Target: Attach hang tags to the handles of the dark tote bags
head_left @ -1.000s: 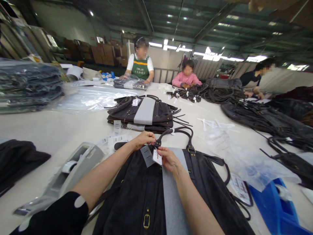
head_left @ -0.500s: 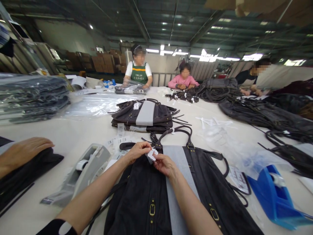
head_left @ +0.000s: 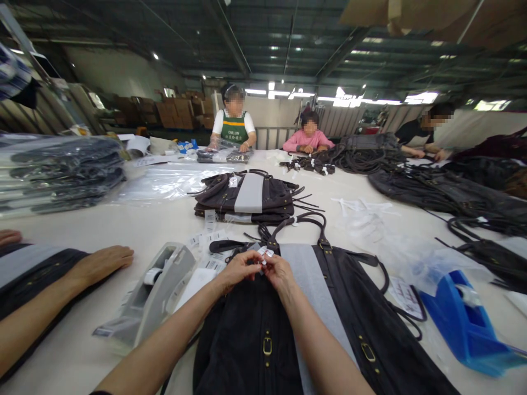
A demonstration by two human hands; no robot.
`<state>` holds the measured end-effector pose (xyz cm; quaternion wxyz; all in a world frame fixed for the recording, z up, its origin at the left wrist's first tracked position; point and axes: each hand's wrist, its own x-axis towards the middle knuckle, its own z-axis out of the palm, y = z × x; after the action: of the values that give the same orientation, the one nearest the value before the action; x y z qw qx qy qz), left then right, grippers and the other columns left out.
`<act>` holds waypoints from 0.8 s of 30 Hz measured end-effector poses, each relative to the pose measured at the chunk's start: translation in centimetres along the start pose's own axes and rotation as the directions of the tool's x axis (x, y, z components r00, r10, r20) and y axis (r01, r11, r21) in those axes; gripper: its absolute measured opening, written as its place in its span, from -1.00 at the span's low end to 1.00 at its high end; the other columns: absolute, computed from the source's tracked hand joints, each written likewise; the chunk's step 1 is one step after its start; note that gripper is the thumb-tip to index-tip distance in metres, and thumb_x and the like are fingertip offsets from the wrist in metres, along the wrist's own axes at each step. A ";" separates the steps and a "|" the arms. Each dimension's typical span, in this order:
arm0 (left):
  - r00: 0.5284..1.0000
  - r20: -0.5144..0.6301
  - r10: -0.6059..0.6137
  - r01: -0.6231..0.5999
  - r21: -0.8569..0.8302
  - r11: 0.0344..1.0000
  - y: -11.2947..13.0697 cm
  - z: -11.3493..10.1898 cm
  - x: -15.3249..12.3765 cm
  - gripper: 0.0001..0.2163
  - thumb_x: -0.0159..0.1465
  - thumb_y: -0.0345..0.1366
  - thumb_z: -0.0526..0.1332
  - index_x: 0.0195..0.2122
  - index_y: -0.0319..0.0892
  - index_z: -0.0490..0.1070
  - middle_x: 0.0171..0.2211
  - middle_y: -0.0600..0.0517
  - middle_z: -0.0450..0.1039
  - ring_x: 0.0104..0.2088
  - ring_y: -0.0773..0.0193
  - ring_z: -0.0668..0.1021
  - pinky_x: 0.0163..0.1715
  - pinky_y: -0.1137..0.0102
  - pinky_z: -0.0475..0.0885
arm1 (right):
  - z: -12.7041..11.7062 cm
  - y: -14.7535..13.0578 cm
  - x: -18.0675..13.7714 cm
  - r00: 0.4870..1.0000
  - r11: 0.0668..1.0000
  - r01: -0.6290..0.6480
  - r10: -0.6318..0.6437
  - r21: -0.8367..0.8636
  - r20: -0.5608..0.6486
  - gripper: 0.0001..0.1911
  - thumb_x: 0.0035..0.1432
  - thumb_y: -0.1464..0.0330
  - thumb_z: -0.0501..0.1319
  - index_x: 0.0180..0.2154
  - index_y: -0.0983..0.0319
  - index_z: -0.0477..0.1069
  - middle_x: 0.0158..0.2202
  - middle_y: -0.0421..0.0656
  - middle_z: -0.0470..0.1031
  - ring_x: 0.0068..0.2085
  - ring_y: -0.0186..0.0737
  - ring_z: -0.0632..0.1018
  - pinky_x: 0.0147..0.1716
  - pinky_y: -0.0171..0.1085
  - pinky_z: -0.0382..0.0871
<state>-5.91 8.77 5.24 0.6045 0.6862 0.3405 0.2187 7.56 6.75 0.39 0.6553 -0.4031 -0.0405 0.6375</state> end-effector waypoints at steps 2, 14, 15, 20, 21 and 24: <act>1.000 0.000 -0.006 0.006 0.028 1.000 -0.5 0.3 -0.2 -0.69 0.02 -0.19 0.22 -0.22 -0.19 0.35 -0.26 0.03 0.35 -0.61 0.48 0.38 -0.59 0.50 0.28 | 0.0 0.3 0.4 1.000 1.000 0.017 -0.017 -0.005 -0.015 -0.83 -0.21 0.63 0.22 -0.55 0.29 0.33 -0.61 -0.23 0.40 -0.59 -0.39 0.41 -0.66 -0.45 0.26; 0.991 -0.006 0.133 -0.115 0.465 0.878 -1.2 2.1 -2.2 -0.43 0.05 -0.37 0.14 0.14 -0.03 0.14 -0.01 -0.05 0.16 -0.28 0.30 0.41 -0.25 0.38 0.37 | 0.1 0.1 0.0 0.998 1.000 0.008 -0.009 -0.011 -0.065 -0.84 -0.18 0.59 0.23 -0.51 0.26 0.32 -0.60 -0.25 0.43 -0.57 -0.38 0.44 -0.61 -0.44 0.34; 0.991 -0.010 0.134 -0.112 0.491 0.864 -1.2 2.2 -2.3 -0.42 0.05 -0.37 0.14 0.14 -0.03 0.13 0.00 -0.05 0.17 -0.23 0.27 0.42 -0.20 0.36 0.36 | 0.2 0.1 -0.1 0.998 1.000 0.007 -0.008 -0.011 -0.067 -0.83 -0.19 0.59 0.23 -0.51 0.26 0.32 -0.60 -0.25 0.43 -0.57 -0.38 0.44 -0.61 -0.44 0.33; 0.987 0.001 0.163 -0.151 0.383 0.911 -1.1 2.7 -2.6 -0.48 0.02 -0.41 0.14 0.07 -0.07 0.21 0.04 -0.03 0.24 -0.06 0.19 0.41 -0.09 0.34 0.32 | 0.3 0.1 -0.3 0.998 1.000 -0.003 0.001 -0.029 -0.067 -0.87 -0.15 0.57 0.23 -0.49 0.27 0.34 -0.59 -0.25 0.44 -0.58 -0.39 0.43 -0.65 -0.46 0.29; 0.991 -0.021 0.132 -0.119 0.302 0.946 -1.1 2.8 -2.5 -0.53 0.02 -0.39 0.15 0.02 -0.09 0.24 0.01 -0.05 0.28 -0.17 0.23 0.48 -0.19 0.36 0.38 | 0.3 0.0 -0.4 0.998 0.999 -0.009 0.006 -0.040 -0.066 -0.88 -0.13 0.56 0.23 -0.48 0.28 0.34 -0.60 -0.24 0.44 -0.59 -0.40 0.42 -0.66 -0.47 0.26; 0.972 -0.232 -0.039 0.035 -0.020 0.999 -0.9 2.8 -1.6 -0.69 0.07 -0.22 0.14 -0.16 -0.19 0.21 -0.29 -0.02 0.42 -0.58 0.35 0.50 -0.60 0.46 0.34 | 0.4 0.0 -0.8 0.998 0.996 -0.030 0.025 -0.082 -0.061 -0.92 -0.11 0.52 0.23 -0.47 0.30 0.35 -0.62 -0.23 0.43 -0.63 -0.43 0.39 -0.71 -0.50 0.17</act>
<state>-5.18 5.72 4.06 0.5699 0.6448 0.4198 0.2886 7.20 6.24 1.05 0.6302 -0.4493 -0.0415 0.6318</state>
